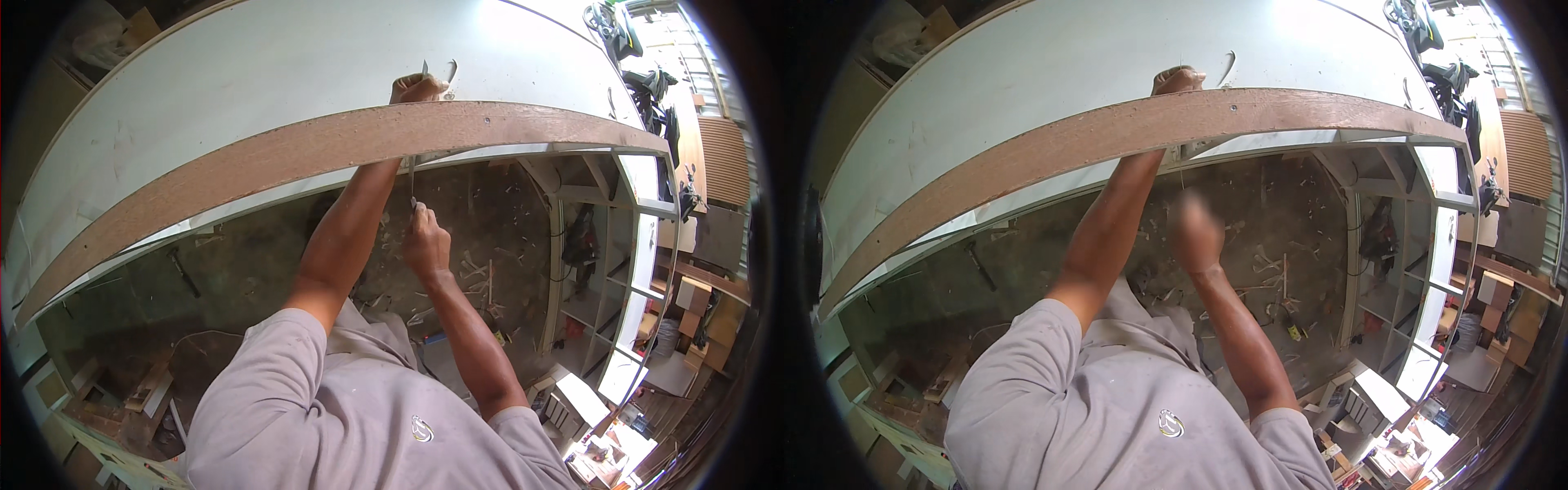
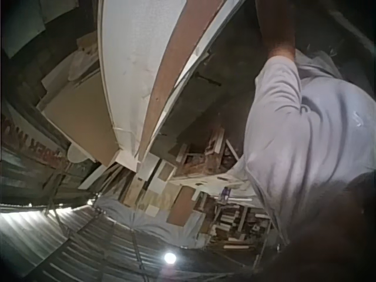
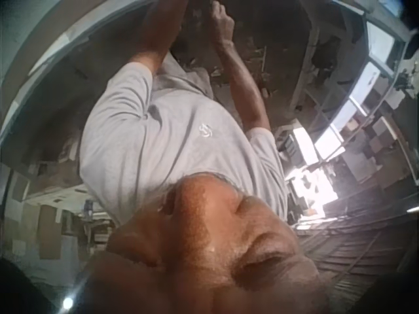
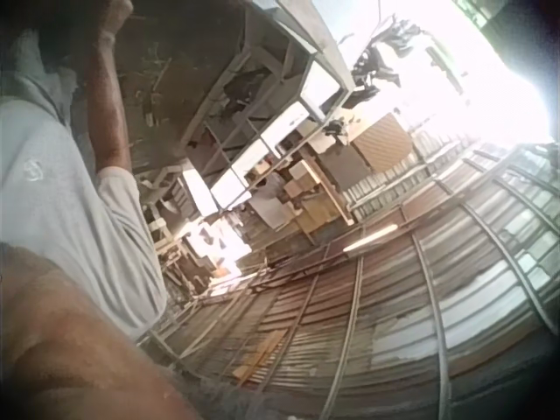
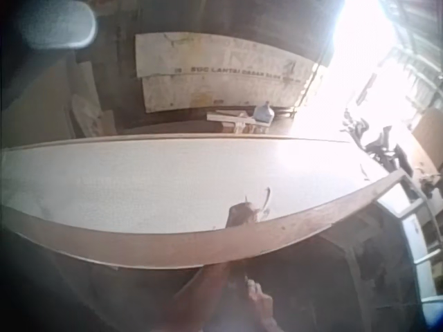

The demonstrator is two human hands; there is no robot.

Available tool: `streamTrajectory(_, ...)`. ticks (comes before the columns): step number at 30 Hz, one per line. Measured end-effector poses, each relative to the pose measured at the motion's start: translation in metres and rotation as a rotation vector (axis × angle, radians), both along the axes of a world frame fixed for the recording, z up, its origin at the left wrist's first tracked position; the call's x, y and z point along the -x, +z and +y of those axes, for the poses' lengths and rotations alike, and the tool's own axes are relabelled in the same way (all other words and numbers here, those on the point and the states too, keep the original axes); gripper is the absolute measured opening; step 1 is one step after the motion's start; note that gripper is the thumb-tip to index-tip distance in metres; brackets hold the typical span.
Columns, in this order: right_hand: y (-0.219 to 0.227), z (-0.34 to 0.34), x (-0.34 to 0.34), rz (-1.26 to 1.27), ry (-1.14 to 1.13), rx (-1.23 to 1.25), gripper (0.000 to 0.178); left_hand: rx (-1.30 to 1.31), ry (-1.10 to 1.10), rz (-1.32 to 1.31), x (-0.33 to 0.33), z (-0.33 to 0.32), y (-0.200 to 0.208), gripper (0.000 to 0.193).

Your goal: The person applies a white veneer strip to the edge of a wooden frame, uses a square tool to mark or align it, and uses a scraper tool to smooth the surface and trim the edges.

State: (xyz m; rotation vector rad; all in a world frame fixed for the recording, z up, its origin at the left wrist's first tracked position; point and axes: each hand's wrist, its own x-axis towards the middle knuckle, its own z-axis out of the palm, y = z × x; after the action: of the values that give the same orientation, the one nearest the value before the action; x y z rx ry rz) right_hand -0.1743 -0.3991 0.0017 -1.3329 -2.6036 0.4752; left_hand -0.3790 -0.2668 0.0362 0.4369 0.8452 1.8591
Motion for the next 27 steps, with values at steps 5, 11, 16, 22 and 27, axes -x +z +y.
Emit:
streamTrajectory(5, -0.020, 0.021, 0.028, 0.021, 0.023, -0.042, 0.022, -0.173, 0.021, 0.051, 0.012, 0.028, -0.004, 0.040)
streamTrajectory(11, -0.013, 0.004, 0.011, -0.028, 0.057, -0.011, 0.033, -0.082, 0.018, 0.077, 0.014, 0.008, -0.033, 0.040)
streamTrajectory(16, -0.012, 0.024, 0.024, -0.073, 0.058, 0.000, 0.032, -0.122, 0.017, -0.022, 0.019, 0.023, -0.014, 0.043)
streamTrajectory(22, 0.026, 0.022, 0.002, -0.053, 0.117, -0.012, 0.023, 0.064, 0.079, -0.030, 0.022, -0.003, 0.005, 0.049)
streamTrajectory(27, 0.145, 0.012, 0.001, -0.036, 0.089, -0.075, 0.018, -0.087, 0.071, -0.118, 0.036, -0.006, 0.066, 0.048)
